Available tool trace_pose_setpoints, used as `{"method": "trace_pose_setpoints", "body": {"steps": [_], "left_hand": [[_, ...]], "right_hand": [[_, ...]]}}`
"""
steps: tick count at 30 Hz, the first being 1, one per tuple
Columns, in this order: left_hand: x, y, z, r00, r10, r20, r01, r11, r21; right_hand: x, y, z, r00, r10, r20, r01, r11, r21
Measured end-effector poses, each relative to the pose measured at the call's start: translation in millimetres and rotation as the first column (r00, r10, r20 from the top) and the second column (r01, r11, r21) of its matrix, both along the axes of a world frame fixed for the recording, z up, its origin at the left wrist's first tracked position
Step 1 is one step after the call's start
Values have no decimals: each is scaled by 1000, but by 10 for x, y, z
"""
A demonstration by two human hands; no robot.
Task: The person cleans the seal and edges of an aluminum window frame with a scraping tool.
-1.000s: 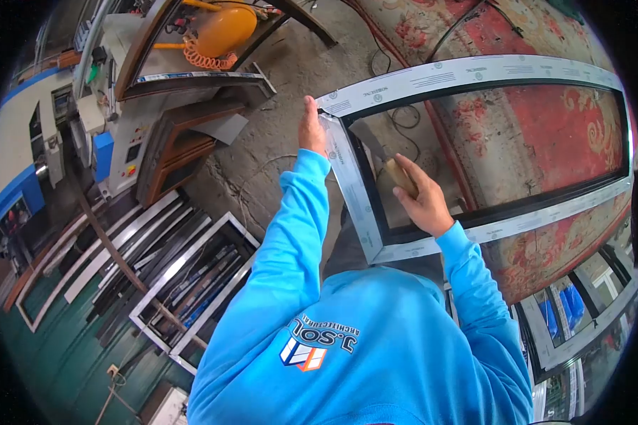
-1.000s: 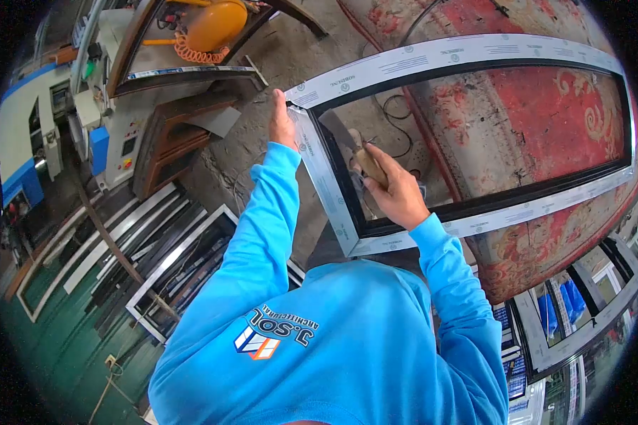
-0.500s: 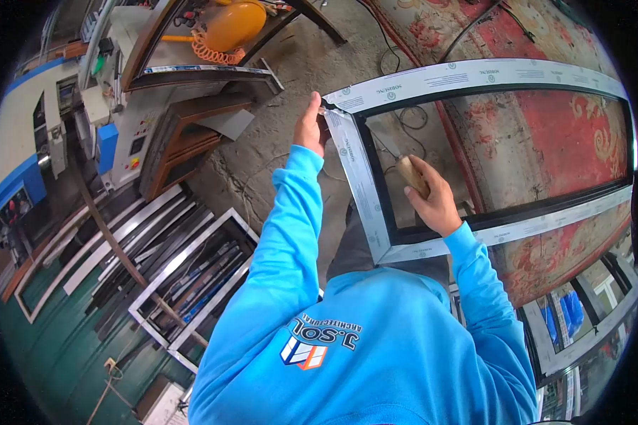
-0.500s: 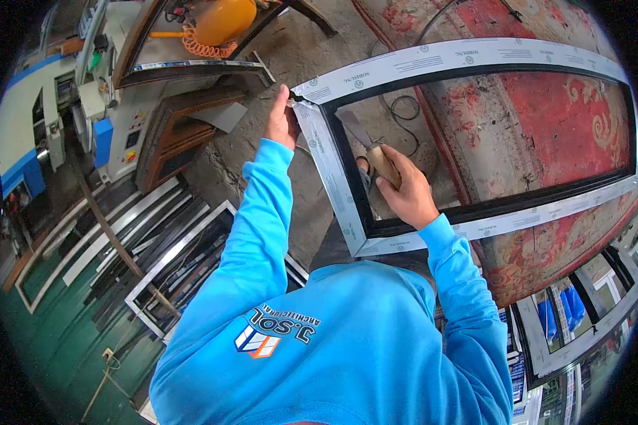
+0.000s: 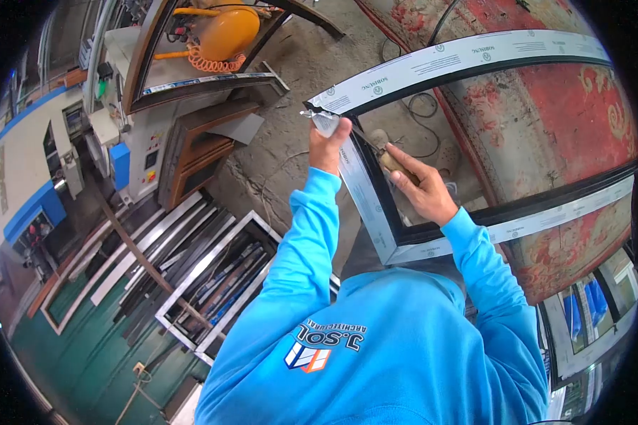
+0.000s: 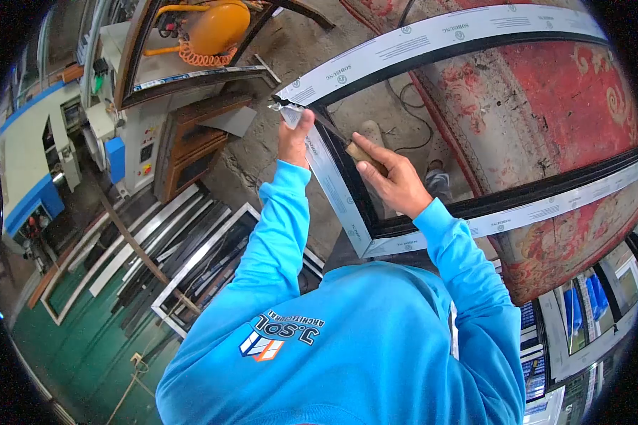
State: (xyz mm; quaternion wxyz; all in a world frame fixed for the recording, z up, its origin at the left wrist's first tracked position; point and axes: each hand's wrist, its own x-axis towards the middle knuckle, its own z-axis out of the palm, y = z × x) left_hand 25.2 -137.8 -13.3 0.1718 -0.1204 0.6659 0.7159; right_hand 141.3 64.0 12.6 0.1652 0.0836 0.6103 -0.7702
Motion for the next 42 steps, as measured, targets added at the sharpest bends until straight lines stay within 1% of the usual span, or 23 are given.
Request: {"method": "trace_pose_setpoints", "body": {"steps": [1, 2, 4, 7, 8, 10, 13, 14, 15, 16, 18, 19, 23, 26, 28, 29, 30, 32, 33, 34, 36, 40, 42], "left_hand": [[-22, 35, 29, 996, 54, 74, -60, 995, 77], [-26, 51, 40, 996, 51, 76, -56, 996, 71], [-13, 65, 52, 999, -39, -22, 38, 998, -43], [-18, 65, 35, 997, -51, -49, 47, 996, -75], [-16, 57, 23, 998, -52, -48, 48, 996, -80], [-2, 48, -9, 999, 14, -34, -17, 996, -83], [27, 53, 7, 1000, 23, -4, -24, 997, -67], [24, 44, -5, 1000, 24, -1, -24, 997, -69], [26, 31, -13, 1000, 14, -16, -15, 996, -90], [27, 18, -17, 1000, 1, -32, -5, 994, -112], [37, 26, -30, 999, 15, -30, -19, 993, -117], [41, 27, -30, 999, 29, -29, -33, 992, -118], [41, 13, -39, 999, 9, -52, -14, 994, -108], [44, 83, 18, 997, 45, -61, -50, 996, -80], [51, 105, 94, 1000, 29, 2, -29, 994, -103], [36, 114, 94, 999, 0, -51, -6, 993, -119], [32, 121, 92, 999, 0, -54, -7, 993, -120], [22, 103, 86, 998, -25, -60, 17, 991, -135], [37, 87, 82, 998, -26, -54, 19, 990, -139], [37, 80, 71, 998, -31, -48, 23, 989, -148], [27, 79, 76, 998, -32, -49, 24, 987, -157], [29, 74, 34, 998, -20, -56, 13, 992, -127], [18, 98, 41, 997, -13, -71, 5, 994, -113]], "right_hand": [[-13, 14, -15, 1000, -4, 3, 5, 1000, -7], [-29, 27, -32, 1000, 8, -23, -8, 1000, 22], [-60, 67, -51, 999, 20, -46, -17, 999, 47], [-94, 114, -42, 998, 57, -28, -56, 998, 23], [-95, 106, -27, 998, 53, -37, -51, 997, 55], [-95, 78, 3, 998, 49, -43, -45, 995, 86], [-81, -10, 86, 1000, -3, 12, 2, 998, 63], [-72, -51, 126, 998, -51, 30, 48, 997, 65], [-61, -90, 167, 994, -97, 48, 93, 993, 67], [-58, -134, 219, 994, -95, 50, 92, 994, 63], [-66, -185, 315, 978, -160, 134, 157, 987, 35], [-86, -172, 343, 973, -140, 182, 139, 990, 19], [-71, -232, 385, 969, -151, 196, 145, 988, 46], [-27, -250, 285, 964, -199, 177, 192, 980, 58], [-55, -122, 161, 999, -41, 2, 38, 936, 351], [-76, -67, 92, 1000, 6, 0, -5, 895, 446], [-86, -24, 38, 1000, 6, -3, -5, 896, 445], [-97, 8, -61, 998, 19, -52, -1, 947, 320], [-71, -11, -106, 999, 10, 36, -14, 994, 104], [-34, -25, -140, 999, 10, 38, -14, 994, 104], [-30, -42, -168, 999, -40, 22, 42, 995, -86], [-108, 49, -135, 997, 18, 73, -12, 996, -84], [-137, 87, -121, 998, 45, 48, -46, 999, 21]]}}
